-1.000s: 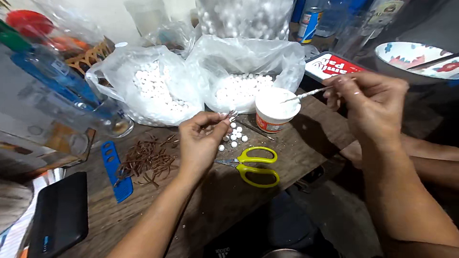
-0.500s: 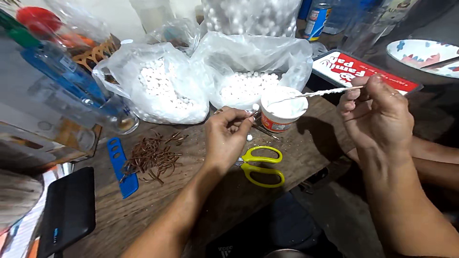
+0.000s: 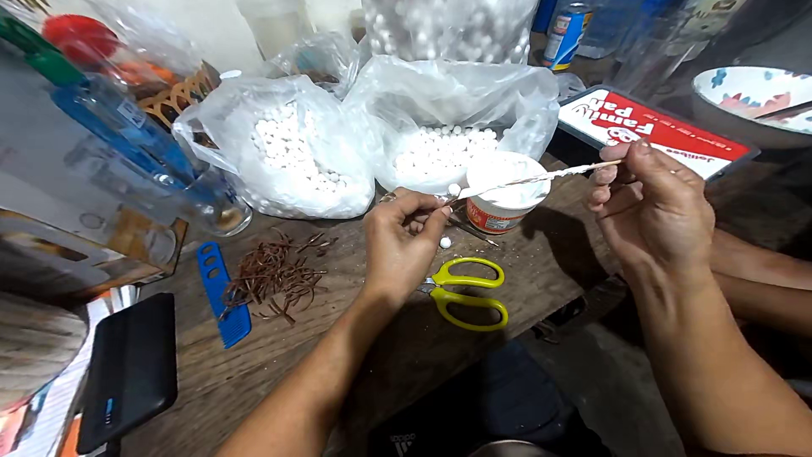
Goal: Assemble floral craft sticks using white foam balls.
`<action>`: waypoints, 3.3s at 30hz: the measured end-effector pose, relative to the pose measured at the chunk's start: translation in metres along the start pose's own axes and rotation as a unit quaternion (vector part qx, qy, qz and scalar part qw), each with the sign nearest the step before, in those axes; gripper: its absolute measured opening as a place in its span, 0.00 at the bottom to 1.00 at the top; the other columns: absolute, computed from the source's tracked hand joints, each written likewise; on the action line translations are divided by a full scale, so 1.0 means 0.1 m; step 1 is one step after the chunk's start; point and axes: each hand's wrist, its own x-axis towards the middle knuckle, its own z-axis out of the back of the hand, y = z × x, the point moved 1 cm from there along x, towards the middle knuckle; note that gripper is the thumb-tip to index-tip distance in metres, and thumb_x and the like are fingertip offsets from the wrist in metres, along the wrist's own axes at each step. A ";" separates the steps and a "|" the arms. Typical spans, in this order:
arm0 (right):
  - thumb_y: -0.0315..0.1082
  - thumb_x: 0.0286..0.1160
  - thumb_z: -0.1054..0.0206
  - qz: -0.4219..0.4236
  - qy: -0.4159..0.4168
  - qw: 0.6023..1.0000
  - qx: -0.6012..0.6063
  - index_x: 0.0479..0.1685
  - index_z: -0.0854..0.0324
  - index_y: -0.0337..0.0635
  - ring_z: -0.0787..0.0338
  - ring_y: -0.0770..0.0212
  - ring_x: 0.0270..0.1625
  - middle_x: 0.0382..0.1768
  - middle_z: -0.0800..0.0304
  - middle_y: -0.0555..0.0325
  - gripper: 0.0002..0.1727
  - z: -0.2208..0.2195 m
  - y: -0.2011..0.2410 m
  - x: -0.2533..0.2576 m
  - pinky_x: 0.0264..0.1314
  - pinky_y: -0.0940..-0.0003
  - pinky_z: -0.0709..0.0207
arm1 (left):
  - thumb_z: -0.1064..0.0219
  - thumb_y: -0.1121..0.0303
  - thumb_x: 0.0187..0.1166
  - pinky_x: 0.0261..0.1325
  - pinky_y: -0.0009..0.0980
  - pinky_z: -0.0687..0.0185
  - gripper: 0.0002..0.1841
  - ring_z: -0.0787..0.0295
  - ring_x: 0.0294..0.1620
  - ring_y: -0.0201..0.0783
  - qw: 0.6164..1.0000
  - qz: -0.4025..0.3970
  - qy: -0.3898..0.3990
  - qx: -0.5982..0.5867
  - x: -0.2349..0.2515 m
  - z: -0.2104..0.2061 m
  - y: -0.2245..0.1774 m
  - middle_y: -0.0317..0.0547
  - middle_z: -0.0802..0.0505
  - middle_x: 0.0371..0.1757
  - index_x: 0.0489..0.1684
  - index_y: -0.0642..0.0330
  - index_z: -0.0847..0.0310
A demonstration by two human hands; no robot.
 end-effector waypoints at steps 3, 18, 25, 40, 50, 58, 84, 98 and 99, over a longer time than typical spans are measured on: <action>0.31 0.94 0.60 0.003 -0.005 1.000 -0.002 0.38 0.14 0.44 0.13 0.77 0.25 0.26 0.11 0.70 0.25 0.01 0.00 0.00 0.31 0.84 0.16 | 0.27 0.81 0.71 0.36 0.13 0.19 0.01 0.17 0.30 0.18 1.000 0.001 -0.002 0.001 0.00 -0.01 0.00 0.40 0.12 0.34 0.33 0.69 0.11; 0.31 0.94 0.60 0.000 -0.012 1.000 -0.010 0.38 0.14 0.46 0.14 0.78 0.25 0.26 0.11 0.72 0.25 -0.02 0.02 -0.04 0.30 0.85 0.17 | 0.27 0.82 0.71 0.38 0.13 0.18 0.01 0.16 0.31 0.19 1.000 0.007 -0.005 -0.001 -0.01 -0.01 0.00 0.40 0.12 0.35 0.34 0.69 0.12; 0.30 0.94 0.59 0.003 -0.016 1.000 -0.011 0.38 0.14 0.45 0.14 0.78 0.25 0.26 0.11 0.71 0.24 -0.03 0.00 0.00 0.30 0.85 0.17 | 0.27 0.82 0.71 0.36 0.13 0.17 0.01 0.17 0.30 0.18 1.000 0.003 0.003 -0.010 -0.01 -0.01 0.00 0.40 0.12 0.35 0.34 0.70 0.12; 0.32 0.95 0.61 -0.039 -0.014 0.998 0.046 0.36 0.13 0.47 0.14 0.78 0.26 0.27 0.11 0.71 0.26 -0.07 -0.01 0.00 0.32 0.87 0.18 | 0.32 0.85 0.75 0.33 0.19 0.12 0.06 0.11 0.25 0.22 0.988 0.110 -0.052 -0.092 -0.07 0.17 -0.12 0.34 0.07 0.30 0.37 0.65 0.15; 0.32 0.94 0.62 -0.042 0.040 0.998 0.025 0.36 0.13 0.48 0.14 0.78 0.25 0.25 0.12 0.71 0.27 -0.44 -0.10 -0.09 0.31 0.85 0.17 | 0.38 0.88 0.75 0.36 0.29 0.05 0.10 0.06 0.26 0.32 0.962 0.191 -0.119 -0.157 -0.25 0.45 0.00 0.40 0.06 0.30 0.33 0.63 0.20; 0.31 0.93 0.59 -0.013 0.039 0.999 0.014 0.36 0.12 0.49 0.14 0.77 0.25 0.25 0.11 0.72 0.25 -0.62 -0.15 -0.09 0.32 0.82 0.16 | 0.37 0.87 0.77 0.38 0.27 0.06 0.08 0.06 0.29 0.31 0.948 0.220 -0.143 -0.180 -0.24 0.46 0.00 0.42 0.05 0.32 0.38 0.69 0.13; 0.29 0.91 0.56 0.002 0.050 0.999 -0.014 0.38 0.12 0.48 0.12 0.76 0.26 0.25 0.10 0.72 0.23 -0.63 -0.17 -0.10 0.34 0.81 0.15 | 0.37 0.88 0.76 0.39 0.25 0.06 0.08 0.06 0.28 0.28 0.969 0.177 -0.114 -0.132 -0.26 0.45 -0.05 0.38 0.05 0.32 0.37 0.68 0.14; 0.29 0.91 0.57 0.003 0.049 0.999 -0.017 0.38 0.12 0.48 0.13 0.76 0.25 0.25 0.10 0.72 0.24 -0.60 -0.16 -0.11 0.33 0.81 0.15 | 0.35 0.87 0.74 0.39 0.24 0.07 0.07 0.07 0.28 0.26 0.979 0.141 -0.115 -0.092 -0.28 0.44 -0.02 0.37 0.05 0.32 0.37 0.68 0.13; 0.29 0.92 0.57 -0.004 0.047 0.999 -0.016 0.38 0.12 0.48 0.13 0.76 0.25 0.25 0.11 0.72 0.24 -0.59 -0.16 -0.11 0.33 0.81 0.15 | 0.35 0.87 0.74 0.38 0.24 0.07 0.07 0.07 0.28 0.25 0.979 0.142 -0.117 -0.091 -0.28 0.45 -0.02 0.37 0.05 0.32 0.37 0.67 0.13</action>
